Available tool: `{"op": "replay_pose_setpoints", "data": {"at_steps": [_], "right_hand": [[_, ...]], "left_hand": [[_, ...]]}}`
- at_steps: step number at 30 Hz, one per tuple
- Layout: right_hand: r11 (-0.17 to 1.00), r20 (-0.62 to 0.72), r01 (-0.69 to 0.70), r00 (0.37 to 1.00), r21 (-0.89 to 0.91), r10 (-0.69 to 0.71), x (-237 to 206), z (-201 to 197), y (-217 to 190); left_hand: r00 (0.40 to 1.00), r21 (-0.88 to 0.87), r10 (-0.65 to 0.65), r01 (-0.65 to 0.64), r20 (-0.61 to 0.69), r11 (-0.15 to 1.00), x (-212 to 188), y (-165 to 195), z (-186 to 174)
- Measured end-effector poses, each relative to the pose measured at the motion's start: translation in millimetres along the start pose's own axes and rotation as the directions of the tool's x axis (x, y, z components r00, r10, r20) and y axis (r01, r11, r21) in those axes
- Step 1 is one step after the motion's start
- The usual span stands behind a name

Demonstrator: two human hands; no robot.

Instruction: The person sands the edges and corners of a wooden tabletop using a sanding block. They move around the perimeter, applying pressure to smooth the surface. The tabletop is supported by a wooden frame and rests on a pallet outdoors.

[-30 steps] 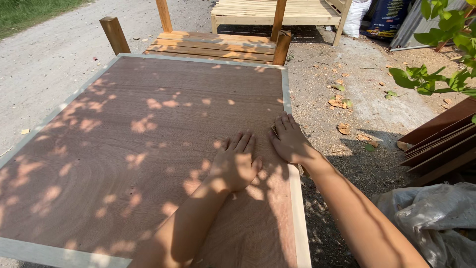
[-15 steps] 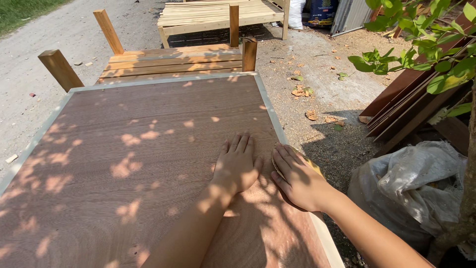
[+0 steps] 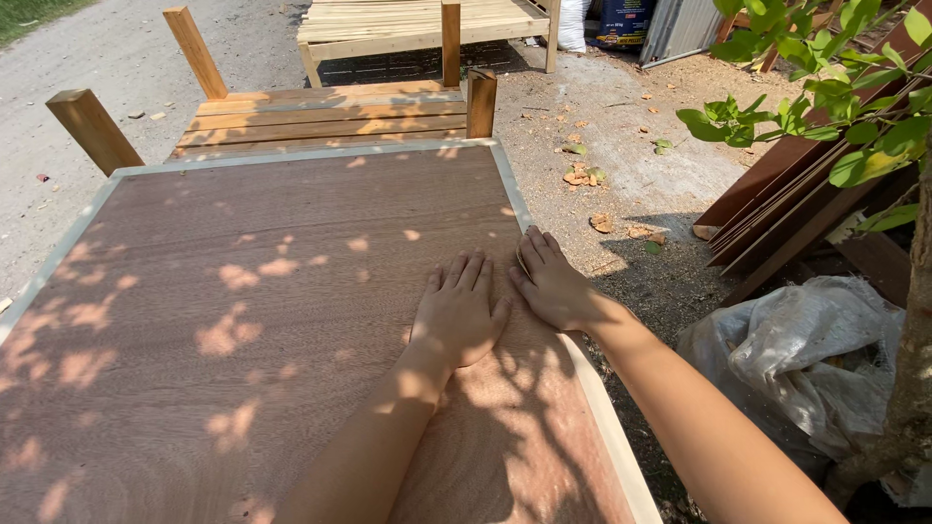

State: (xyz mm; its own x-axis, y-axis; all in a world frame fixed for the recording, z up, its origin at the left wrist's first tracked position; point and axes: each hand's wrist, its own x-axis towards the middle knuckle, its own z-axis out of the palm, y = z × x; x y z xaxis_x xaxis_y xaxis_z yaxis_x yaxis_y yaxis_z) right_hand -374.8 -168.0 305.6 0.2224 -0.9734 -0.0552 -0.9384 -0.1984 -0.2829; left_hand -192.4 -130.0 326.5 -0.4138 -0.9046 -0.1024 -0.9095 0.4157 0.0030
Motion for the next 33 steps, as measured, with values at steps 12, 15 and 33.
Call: {"op": "replay_pose_setpoints", "data": {"at_steps": [12,15,33], "right_hand": [[0.964,-0.011,0.221,0.974,-0.151,-0.226,-18,4,8],[0.995,0.000,0.043,0.999,-0.086,-0.043,57,5,14],[0.737,-0.100,0.029,0.994,0.675,0.053,-67,36,17]], "left_hand": [[0.998,-0.040,0.008,-0.010,-0.058,0.999,10,-6,3],[0.995,-0.060,0.019,-0.025,-0.098,0.998,14,-8,4],[0.995,-0.055,0.011,-0.017,-0.104,0.998,16,-4,6]]}}
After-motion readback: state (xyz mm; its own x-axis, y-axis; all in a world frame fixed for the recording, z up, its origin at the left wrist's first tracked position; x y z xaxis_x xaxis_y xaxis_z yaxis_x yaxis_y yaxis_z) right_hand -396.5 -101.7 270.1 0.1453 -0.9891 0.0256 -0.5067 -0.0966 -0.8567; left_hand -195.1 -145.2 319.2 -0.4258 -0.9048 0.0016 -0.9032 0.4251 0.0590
